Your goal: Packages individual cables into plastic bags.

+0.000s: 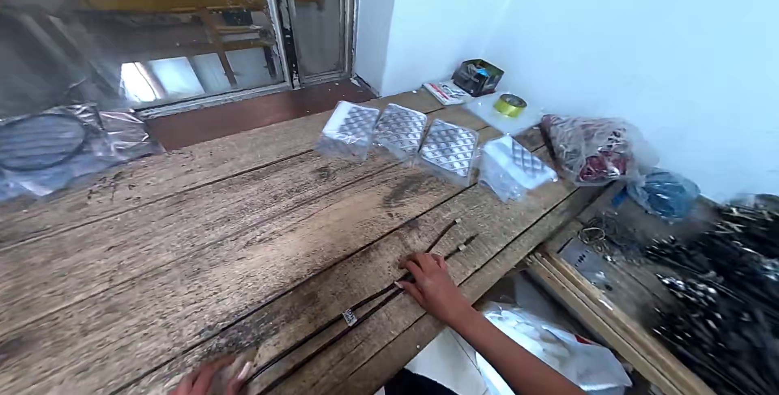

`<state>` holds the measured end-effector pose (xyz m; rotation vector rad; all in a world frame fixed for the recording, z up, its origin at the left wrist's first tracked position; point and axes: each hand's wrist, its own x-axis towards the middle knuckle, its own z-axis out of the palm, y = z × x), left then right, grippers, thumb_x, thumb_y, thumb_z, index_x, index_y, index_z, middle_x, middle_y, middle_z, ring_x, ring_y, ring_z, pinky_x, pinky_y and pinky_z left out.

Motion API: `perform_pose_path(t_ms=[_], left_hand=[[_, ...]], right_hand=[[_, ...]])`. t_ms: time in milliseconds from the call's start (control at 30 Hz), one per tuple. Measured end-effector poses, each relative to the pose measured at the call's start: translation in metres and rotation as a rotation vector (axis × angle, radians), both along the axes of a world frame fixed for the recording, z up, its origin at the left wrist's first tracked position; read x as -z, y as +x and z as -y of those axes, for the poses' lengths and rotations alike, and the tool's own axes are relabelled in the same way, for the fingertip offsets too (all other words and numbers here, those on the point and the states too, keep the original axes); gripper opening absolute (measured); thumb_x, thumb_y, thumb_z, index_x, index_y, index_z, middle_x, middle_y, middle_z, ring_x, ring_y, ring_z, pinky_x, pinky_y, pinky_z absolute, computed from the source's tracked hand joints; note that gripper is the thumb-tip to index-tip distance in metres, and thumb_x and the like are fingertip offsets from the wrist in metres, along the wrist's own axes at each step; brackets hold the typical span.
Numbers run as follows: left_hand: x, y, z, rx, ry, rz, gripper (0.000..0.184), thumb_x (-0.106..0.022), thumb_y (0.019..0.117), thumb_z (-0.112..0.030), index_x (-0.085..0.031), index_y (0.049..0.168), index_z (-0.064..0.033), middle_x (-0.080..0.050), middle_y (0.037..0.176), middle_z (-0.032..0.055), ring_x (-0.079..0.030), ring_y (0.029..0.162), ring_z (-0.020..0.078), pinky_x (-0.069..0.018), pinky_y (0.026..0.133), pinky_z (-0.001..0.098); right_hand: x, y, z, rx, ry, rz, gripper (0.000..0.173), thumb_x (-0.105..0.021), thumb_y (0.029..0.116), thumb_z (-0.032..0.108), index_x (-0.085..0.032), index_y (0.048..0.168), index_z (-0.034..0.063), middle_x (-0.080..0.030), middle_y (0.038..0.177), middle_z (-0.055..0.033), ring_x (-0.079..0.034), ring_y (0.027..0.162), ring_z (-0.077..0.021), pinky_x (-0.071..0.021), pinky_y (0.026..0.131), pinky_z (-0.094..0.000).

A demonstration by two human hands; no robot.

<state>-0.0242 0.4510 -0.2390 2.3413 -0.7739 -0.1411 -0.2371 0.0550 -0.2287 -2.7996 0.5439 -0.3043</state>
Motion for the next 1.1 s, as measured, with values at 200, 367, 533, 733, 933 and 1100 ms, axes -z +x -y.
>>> perform_pose_path(t_ms=[200, 367, 533, 733, 933, 1100], left_hand=[[-0.029, -0.015, 0.17, 0.393, -0.072, 0.062, 0.023, -0.068, 0.0899, -0.011, -0.075, 0.111, -0.0054, -0.071, 0.111, 0.0168, -0.064, 0.111, 0.0401, -0.0504, 0.098, 0.0579], [-0.028, -0.021, 0.347, 0.527, 0.045, -0.101, 0.025, -0.064, 0.0963, -0.011, -0.073, 0.12, -0.0064, -0.069, 0.122, 0.016, -0.061, 0.122, 0.0355, -0.047, 0.107, 0.0529], [-0.015, -0.025, 0.515, 0.541, 0.089, -0.271, 0.029, -0.064, 0.0993, -0.012, -0.069, 0.128, -0.0064, -0.07, 0.12, 0.0156, -0.069, 0.106, 0.0288, -0.0556, 0.095, 0.0508], [-0.016, -0.05, 0.638, 0.109, -0.304, -1.003, 0.028, -0.054, 0.1065, -0.03, -0.062, 0.118, -0.0054, -0.065, 0.095, 0.0011, -0.06, 0.076, 0.0068, -0.0527, 0.07, 0.0237], [-0.028, -0.045, 0.66, 0.349, -0.454, -0.888, 0.021, -0.048, 0.1074, -0.011, -0.058, 0.125, -0.0065, -0.066, 0.116, -0.0007, -0.063, 0.107, 0.0069, -0.0529, 0.097, 0.0285], [-0.008, -0.032, 0.673, 0.695, 0.1, 0.28, 0.03, -0.063, 0.0934, 0.0, -0.072, 0.122, -0.0038, -0.07, 0.123, 0.0202, -0.057, 0.124, 0.0478, -0.0419, 0.102, 0.066]], right_hand=[[0.013, -0.019, 0.02, 0.076, 0.228, 0.046, 0.028, -0.061, 0.1004, 0.027, -0.071, 0.119, 0.0084, -0.067, 0.126, -0.018, -0.063, 0.12, -0.0364, -0.0452, 0.105, -0.0575], [0.011, -0.05, 0.072, 0.074, 0.198, 0.285, 0.018, -0.062, 0.1003, 0.024, -0.074, 0.109, 0.0136, -0.071, 0.114, -0.0101, -0.068, 0.106, -0.0265, -0.0537, 0.096, -0.0494], [0.001, -0.102, 0.146, 0.25, 0.254, 0.315, 0.019, -0.061, 0.1004, 0.024, -0.074, 0.108, 0.0124, -0.072, 0.109, -0.0093, -0.071, 0.098, -0.0258, -0.057, 0.089, -0.0483], [0.003, -0.122, 0.219, 0.411, 0.323, 0.33, 0.024, -0.057, 0.1021, 0.027, -0.074, 0.106, 0.0106, -0.073, 0.097, -0.0055, -0.07, 0.082, -0.0197, -0.0604, 0.074, -0.0405], [0.006, -0.1, 0.249, 0.369, 0.401, 0.359, 0.023, -0.057, 0.1027, 0.027, -0.074, 0.106, 0.0113, -0.073, 0.093, -0.0016, -0.07, 0.082, -0.0146, -0.0601, 0.078, -0.0357], [0.013, -0.076, 0.256, 0.243, 0.458, 0.316, 0.024, -0.055, 0.1043, 0.027, -0.073, 0.107, 0.0122, -0.074, 0.094, -0.0005, -0.071, 0.087, -0.0141, -0.058, 0.085, -0.0363]])
